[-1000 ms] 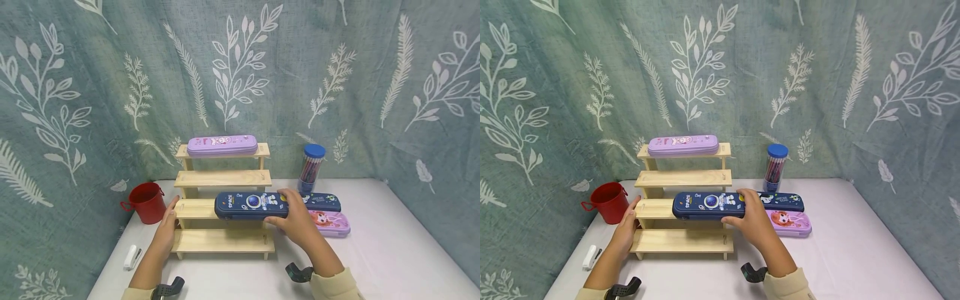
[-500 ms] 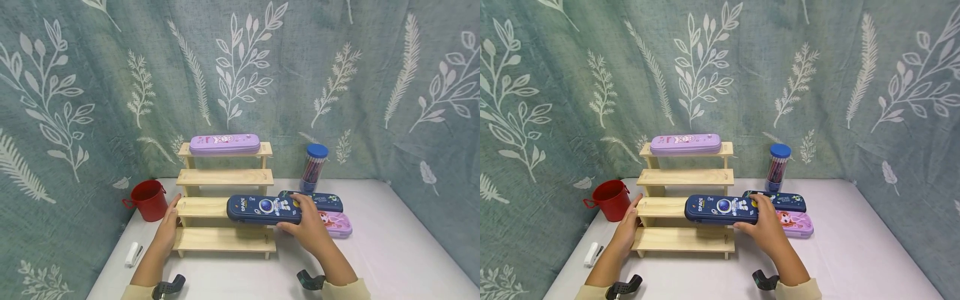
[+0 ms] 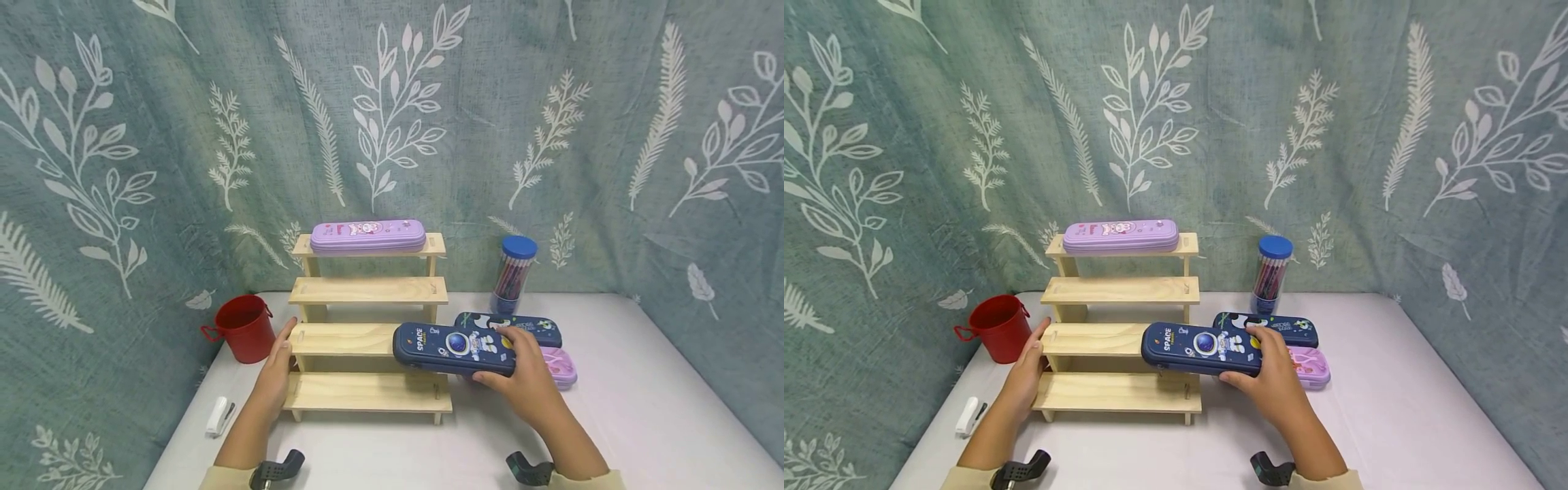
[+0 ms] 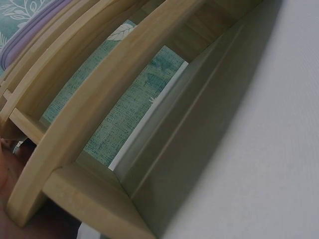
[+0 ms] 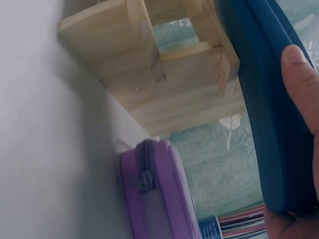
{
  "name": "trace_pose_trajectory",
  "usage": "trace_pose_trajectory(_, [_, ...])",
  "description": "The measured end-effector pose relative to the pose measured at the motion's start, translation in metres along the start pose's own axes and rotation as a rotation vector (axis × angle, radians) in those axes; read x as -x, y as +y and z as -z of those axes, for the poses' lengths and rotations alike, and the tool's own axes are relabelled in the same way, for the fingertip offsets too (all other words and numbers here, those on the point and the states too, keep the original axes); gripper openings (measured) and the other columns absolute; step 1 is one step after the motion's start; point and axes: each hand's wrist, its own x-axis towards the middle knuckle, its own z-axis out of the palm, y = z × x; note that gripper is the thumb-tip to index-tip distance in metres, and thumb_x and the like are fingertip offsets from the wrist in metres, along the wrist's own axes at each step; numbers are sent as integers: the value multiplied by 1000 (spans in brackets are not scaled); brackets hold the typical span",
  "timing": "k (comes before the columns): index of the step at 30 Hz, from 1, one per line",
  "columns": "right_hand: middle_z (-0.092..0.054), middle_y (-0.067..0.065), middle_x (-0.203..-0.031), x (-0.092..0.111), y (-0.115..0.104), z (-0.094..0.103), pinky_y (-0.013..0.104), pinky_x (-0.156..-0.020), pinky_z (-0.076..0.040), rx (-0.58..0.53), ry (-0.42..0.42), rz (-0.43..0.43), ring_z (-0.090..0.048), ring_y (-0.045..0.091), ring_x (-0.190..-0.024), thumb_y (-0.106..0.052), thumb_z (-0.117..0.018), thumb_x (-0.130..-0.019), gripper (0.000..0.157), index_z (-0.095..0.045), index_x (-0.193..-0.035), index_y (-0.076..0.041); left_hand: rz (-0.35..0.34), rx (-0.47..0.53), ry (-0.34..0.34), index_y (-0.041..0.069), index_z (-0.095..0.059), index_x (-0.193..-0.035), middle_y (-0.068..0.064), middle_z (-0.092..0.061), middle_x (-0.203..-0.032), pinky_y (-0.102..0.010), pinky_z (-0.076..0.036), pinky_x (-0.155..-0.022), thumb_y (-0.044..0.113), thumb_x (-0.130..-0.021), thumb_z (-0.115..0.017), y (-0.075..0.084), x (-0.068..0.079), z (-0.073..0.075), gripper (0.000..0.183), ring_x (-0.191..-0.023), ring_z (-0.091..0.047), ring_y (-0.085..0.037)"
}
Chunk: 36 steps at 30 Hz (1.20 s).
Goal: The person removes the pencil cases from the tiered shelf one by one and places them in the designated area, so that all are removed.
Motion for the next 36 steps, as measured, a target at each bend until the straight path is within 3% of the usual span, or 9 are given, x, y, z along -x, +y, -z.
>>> trace_pose_trajectory(9, [-45,27,-148,6,16,13,71,-113,-34,25,26,19,-41,48,-140,-31,-96,-73,90,-49,-144,-1,12,-8,0,52,-21,-163,3,-15,-176,-63,-11,-129,46,-114,-23,0,0,-1,50,-162,-16,-32])
trace_pose_trajectory(16, [-40,29,-152,9,29,34,74,-110,-35,67,5,-46,-38,52,-141,-48,-91,-78,99,-42,-150,-1,18,-7,7,48,-21,-165,4,-16,-175,-65,-11,-129,46,-114,-23,2,1,-1,51,-163,-15,-32])
trace_pose_trajectory(21, [-36,32,-153,13,41,44,74,-108,-36,80,-5,-98,-38,53,-140,-55,-88,-79,104,-39,-152,1,42,-24,15,51,-20,-164,5,-16,-176,-68,-9,-127,46,-114,-24,3,1,-1,51,-163,-13,-32])
trace_pose_trajectory(30, [-37,34,-152,23,58,56,74,-107,-36,79,8,-129,-39,53,-137,-48,-89,-81,102,-39,-152,4,20,-24,5,54,-20,-162,7,-16,-175,-64,-11,-129,47,-114,-24,1,0,1,49,-163,-12,-28])
trace_pose_trajectory(36, [-36,37,-150,28,74,62,76,-106,-35,113,-14,-165,-38,56,-135,-53,-87,-80,107,-36,-153,7,10,-16,-1,51,-20,-164,6,-15,-175,-64,-11,-129,45,-114,-23,-1,0,0,50,-163,-13,-29])
